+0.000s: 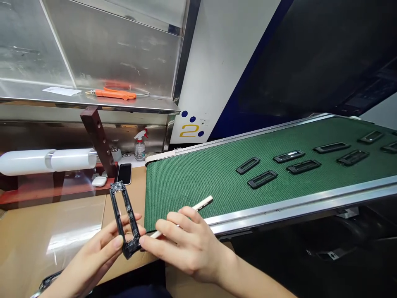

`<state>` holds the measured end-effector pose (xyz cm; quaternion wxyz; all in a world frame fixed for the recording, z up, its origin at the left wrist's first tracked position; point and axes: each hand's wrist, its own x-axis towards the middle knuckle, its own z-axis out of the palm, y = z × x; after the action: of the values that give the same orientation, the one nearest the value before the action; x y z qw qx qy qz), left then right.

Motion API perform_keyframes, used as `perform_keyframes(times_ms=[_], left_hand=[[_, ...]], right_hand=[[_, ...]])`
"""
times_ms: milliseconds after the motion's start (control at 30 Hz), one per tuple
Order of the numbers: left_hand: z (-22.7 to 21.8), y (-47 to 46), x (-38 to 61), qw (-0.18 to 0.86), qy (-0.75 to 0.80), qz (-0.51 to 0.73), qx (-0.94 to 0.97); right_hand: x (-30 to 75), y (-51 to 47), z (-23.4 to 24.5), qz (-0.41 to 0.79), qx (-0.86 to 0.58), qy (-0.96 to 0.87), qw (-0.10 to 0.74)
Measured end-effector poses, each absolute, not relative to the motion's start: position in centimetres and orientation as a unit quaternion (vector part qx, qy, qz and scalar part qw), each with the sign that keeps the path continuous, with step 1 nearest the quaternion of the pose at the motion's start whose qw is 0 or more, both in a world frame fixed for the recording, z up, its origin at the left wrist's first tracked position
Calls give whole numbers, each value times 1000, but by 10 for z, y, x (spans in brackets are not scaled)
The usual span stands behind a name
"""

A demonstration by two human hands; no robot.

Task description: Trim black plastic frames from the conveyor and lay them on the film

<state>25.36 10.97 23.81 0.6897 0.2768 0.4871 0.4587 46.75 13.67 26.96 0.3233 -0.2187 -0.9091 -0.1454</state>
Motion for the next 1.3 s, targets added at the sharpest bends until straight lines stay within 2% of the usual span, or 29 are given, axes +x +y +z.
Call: perform_keyframes(times_ms=[567, 900, 1033, 1167, 1300], left_hand=[[246, 100, 250, 683, 500, 446, 290], [237, 99, 246, 698, 481, 454, 274], [238, 99, 246, 698, 481, 460, 265], [240, 99, 248, 707, 463, 462, 268], [230, 100, 244, 709, 474, 442, 277]], right_hand=[[469, 131, 269, -139, -199, -922, 301], [463, 131, 262, -106, -205, -908, 350], [462, 128, 242, 17, -277, -864, 419], [455, 122, 223, 243, -334, -774, 479], [441, 118, 211, 474, -344, -688, 428]])
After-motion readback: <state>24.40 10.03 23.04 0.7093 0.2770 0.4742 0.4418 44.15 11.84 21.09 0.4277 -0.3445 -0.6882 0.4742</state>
